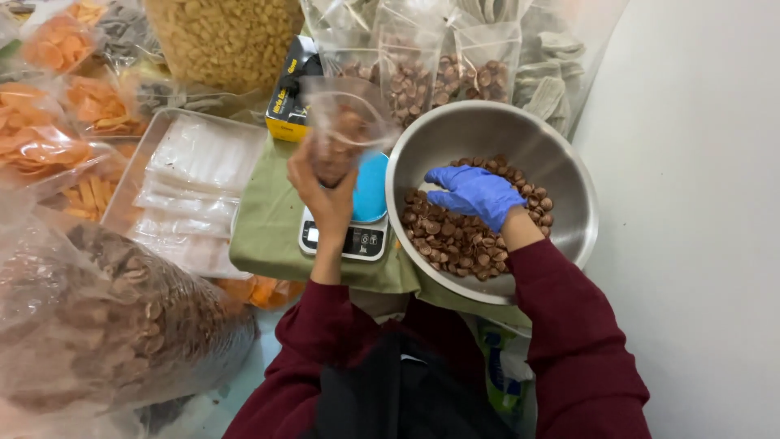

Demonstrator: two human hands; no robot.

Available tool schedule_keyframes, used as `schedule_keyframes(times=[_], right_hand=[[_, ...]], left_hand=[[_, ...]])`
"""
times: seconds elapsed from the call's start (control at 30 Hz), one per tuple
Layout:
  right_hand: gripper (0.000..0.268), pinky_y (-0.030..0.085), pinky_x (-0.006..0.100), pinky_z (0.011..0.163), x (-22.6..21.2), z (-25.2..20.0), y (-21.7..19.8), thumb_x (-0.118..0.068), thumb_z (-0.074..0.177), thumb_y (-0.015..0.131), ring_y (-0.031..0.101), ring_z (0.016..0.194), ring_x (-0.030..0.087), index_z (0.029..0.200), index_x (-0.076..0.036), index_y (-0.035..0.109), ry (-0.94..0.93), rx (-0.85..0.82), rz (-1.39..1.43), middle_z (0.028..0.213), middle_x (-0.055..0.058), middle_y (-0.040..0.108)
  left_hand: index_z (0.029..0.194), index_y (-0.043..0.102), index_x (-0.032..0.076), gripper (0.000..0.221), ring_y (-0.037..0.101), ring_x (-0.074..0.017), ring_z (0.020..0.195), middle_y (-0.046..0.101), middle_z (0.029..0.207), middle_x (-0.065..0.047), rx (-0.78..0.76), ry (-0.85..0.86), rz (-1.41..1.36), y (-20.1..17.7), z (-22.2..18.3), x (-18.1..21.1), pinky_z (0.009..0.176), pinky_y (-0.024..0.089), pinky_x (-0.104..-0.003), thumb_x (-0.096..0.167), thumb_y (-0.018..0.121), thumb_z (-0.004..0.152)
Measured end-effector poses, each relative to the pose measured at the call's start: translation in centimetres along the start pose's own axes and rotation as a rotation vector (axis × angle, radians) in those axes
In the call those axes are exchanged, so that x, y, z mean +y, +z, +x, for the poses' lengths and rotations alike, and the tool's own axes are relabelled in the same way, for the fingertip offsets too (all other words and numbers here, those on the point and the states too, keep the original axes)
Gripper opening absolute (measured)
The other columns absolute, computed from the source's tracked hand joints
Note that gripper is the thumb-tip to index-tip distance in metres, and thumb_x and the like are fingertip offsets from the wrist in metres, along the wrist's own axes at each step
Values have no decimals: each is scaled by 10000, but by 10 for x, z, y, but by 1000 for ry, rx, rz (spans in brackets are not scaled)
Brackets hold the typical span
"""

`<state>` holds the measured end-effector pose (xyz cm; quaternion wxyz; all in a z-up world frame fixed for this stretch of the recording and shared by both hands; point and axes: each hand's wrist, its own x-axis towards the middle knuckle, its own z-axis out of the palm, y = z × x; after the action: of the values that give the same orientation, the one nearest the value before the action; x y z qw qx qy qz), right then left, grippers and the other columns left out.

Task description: The person scoops brown spiral-shaped snacks from a metal bowl into a clear plastic bag, places the bag on a digital scale, and adjusts the contents to reach a target weight. The person then seals the bag and sets it aside.

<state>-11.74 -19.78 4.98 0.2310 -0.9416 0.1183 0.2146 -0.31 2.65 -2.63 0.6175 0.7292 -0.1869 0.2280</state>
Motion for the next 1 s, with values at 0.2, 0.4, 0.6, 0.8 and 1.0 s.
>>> schedule_keyframes(times=[0.2, 0.4, 0.6, 0.8, 1.0], right_hand=[[600, 475, 580, 1114, 7, -2, 3, -564, 981, 514, 577, 1308, 436, 1373, -119, 613, 60, -7, -70, 1388, 211, 642], [639, 530, 486, 1067, 100, 57, 63, -721, 891, 521, 663, 1225, 329, 1306, -253, 652, 270, 145, 38, 1314, 93, 705], [722, 481, 570, 1117, 16, 4, 16, -595, 922, 603, 560, 1317, 488, 1417, -70, 591, 145, 74, -4, 1431, 247, 604], [498, 559, 494, 1020, 32, 14, 24, -645, 908, 626, 633, 1241, 369, 1239, -274, 655, 77, 126, -91, 1283, 127, 680], [523, 559, 500, 997, 41, 14, 25, -592, 922, 621, 649, 1178, 411, 1368, -318, 613, -56, 193, -29, 1243, 188, 680]], left_hand=[[1243, 748, 290, 755, 468, -361, 1204, 534, 1182, -56, -66, 574, 373, -11, 19, -11, 995, 365, -503, -19, 784, 556], [1227, 765, 269, 685, 478, -353, 1193, 528, 1161, -52, -90, 605, 268, -3, 17, -15, 1031, 378, -480, -41, 726, 618], [1259, 731, 185, 673, 425, -359, 1195, 486, 1177, -80, -21, 507, 191, -13, 17, 6, 1062, 372, -490, -171, 775, 690], [1154, 748, 272, 626, 461, -306, 1180, 511, 1136, -17, -125, 623, 413, -23, 21, 5, 1032, 339, -463, -99, 803, 653], [1194, 722, 243, 621, 434, -322, 1196, 490, 1165, -31, -142, 554, 340, -17, 17, 8, 1036, 333, -480, -157, 733, 720]])
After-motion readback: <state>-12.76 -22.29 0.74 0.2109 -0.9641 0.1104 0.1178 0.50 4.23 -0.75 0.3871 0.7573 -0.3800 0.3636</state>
